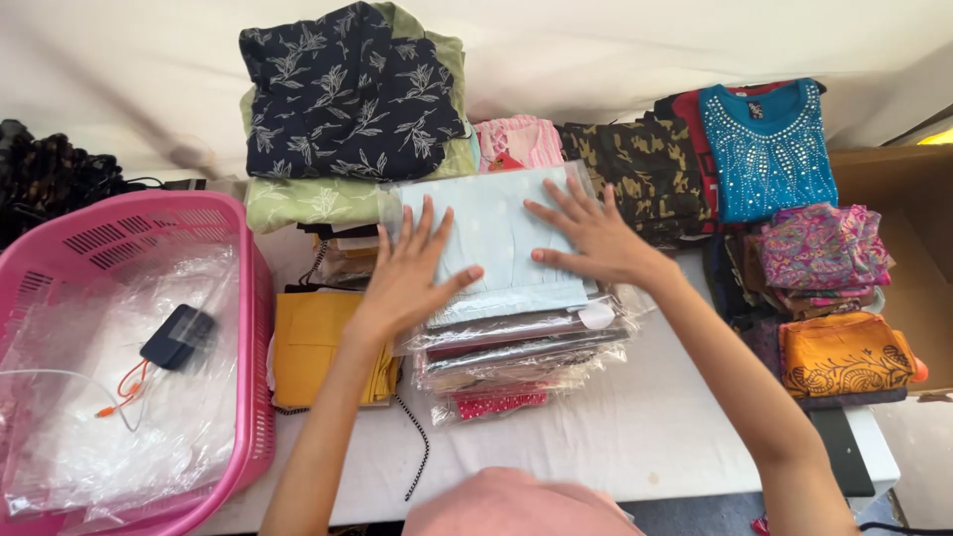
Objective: Placing folded clothing items into individual plastic bags and stacking them.
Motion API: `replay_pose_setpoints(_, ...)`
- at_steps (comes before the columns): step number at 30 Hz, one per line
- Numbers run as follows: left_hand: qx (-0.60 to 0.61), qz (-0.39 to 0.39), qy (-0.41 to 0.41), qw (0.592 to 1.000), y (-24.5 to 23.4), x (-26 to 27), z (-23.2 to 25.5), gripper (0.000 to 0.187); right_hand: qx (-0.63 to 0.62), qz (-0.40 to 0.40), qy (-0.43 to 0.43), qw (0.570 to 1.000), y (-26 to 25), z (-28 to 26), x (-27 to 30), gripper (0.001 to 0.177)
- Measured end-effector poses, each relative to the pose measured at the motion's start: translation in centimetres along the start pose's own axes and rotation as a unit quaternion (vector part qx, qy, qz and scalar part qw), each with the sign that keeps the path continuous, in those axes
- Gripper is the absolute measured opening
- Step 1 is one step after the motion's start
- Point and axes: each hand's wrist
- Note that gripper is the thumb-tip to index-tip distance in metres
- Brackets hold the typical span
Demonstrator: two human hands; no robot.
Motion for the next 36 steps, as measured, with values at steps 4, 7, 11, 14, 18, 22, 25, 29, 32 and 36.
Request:
replay_pose_setpoints(4, -0.047, 0.034, 0.002, 0.998, 3.9, 0.0, -1.0, 0.115, -0.028, 0.060, -0.008, 0.998, 2.1, 0.5, 0.4, 0.090)
replay_pose_setpoints(7, -0.036, 0.056, 0.001, 0.998, 5.1, 0.5, -1.3, 0.118, -0.039, 0.068, -0.015, 0.997, 3.2, 0.5, 0.5, 0.090)
replay_pose_setpoints(11, -0.031, 0.053, -0.007, 0.998, 5.6, 0.3, -1.8, 0.120, -0.040, 0.061, -0.016, 0.997, 3.9, 0.5, 0.4, 0.089)
replay_pose_setpoints(14, -0.029, 0.040, -0.016, 0.999, 6.0, 0.4, -2.1, 0.120, -0.047, 0.047, -0.011, 0.998, 4.3, 0.4, 0.4, 0.088)
replay_pose_setpoints(18, -0.017, 0.021, -0.024, 0.999, 6.4, 0.1, -2.4, 0.120, -0.043, 0.035, -0.004, 0.998, 4.9, 0.6, 0.1, 0.087)
replay_pose_setpoints(22, -0.007, 0.027, -0.020, 0.999, 7.0, -0.2, -2.9, 0.119, -0.034, 0.037, -0.009, 0.999, 5.5, 0.9, 0.1, 0.087)
replay_pose_setpoints(25, 0.004, 0.013, -0.032, 0.999, 7.3, -0.5, -3.5, 0.116, -0.026, 0.022, 0.004, 0.999, 4.9, 0.7, -0.2, 0.088)
replay_pose_setpoints(29, 0.129, 0.059, 0.020, 0.990, 5.0, 1.9, -3.4, 0.104, -0.258, 0.011, -0.007, 0.966, 2.6, 1.8, 1.0, 0.093)
replay_pose_setpoints(32, 0.327, 0.216, 0.027, 0.920, 4.2, 5.9, -6.6, 0.080, -0.472, 0.111, -0.023, 0.874, 0.5, 2.5, 4.5, 0.095)
replay_pose_setpoints(36, 0.287, 0.394, -0.237, 0.840, 7.9, 12.2, -12.1, 0.044, -0.594, 0.314, -0.052, 0.739, 4.7, 5.0, 11.2, 0.078)
Point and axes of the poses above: each hand's wrist, its own x-axis away from the middle knuckle, its own y-axis out of the palm, z = x × y, and after that the axes turned 8 degrees about -y, right-handed
